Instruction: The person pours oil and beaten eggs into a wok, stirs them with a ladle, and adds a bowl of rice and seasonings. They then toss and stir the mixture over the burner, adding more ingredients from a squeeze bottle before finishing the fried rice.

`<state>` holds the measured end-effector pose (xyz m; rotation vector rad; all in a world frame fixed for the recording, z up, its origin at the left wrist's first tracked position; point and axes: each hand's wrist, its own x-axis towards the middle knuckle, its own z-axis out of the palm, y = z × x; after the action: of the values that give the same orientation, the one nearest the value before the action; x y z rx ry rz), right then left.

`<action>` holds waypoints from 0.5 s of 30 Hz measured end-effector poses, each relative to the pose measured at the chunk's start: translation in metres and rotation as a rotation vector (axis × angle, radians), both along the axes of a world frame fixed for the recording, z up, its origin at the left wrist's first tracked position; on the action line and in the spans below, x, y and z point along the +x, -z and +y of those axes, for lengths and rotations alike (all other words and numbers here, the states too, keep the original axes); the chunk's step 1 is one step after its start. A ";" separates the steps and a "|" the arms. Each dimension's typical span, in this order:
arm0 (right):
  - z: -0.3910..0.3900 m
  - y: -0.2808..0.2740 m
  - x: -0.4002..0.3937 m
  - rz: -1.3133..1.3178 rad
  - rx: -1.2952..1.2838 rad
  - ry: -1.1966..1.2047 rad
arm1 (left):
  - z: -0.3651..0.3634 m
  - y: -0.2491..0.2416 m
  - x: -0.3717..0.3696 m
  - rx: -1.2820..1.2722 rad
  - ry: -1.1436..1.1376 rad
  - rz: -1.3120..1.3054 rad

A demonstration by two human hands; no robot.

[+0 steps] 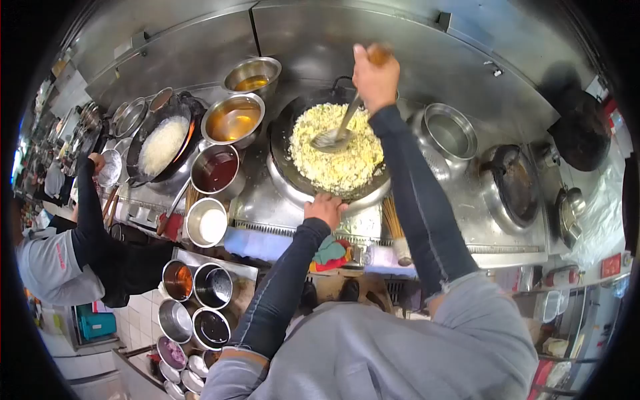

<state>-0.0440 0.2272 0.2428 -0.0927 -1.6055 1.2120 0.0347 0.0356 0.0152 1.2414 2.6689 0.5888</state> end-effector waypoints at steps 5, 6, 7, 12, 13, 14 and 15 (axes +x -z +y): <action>0.036 0.005 -0.005 -0.108 0.151 0.194 | -0.002 -0.006 0.001 0.004 0.007 -0.066; 0.053 -0.019 0.001 -0.127 0.158 0.346 | -0.003 -0.005 0.001 0.018 -0.003 -0.079; 0.063 -0.024 0.020 -0.029 0.060 0.264 | 0.002 -0.007 -0.006 0.032 -0.018 -0.070; 0.075 0.007 -0.010 -0.023 -0.052 0.113 | 0.001 -0.001 -0.007 0.008 0.016 -0.052; 0.072 0.004 -0.022 -0.080 -0.135 0.047 | -0.001 -0.003 -0.002 -0.023 0.014 -0.079; 0.078 -0.006 -0.035 -0.047 -0.126 0.106 | -0.002 -0.009 -0.001 -0.007 0.022 -0.078; 0.083 -0.004 -0.031 -0.051 -0.126 0.116 | 0.000 -0.007 -0.002 -0.007 0.031 -0.083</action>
<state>-0.0750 0.3101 0.2468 -0.2949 -1.5452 1.2281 0.0324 0.0352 0.0223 1.2263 2.5778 0.6127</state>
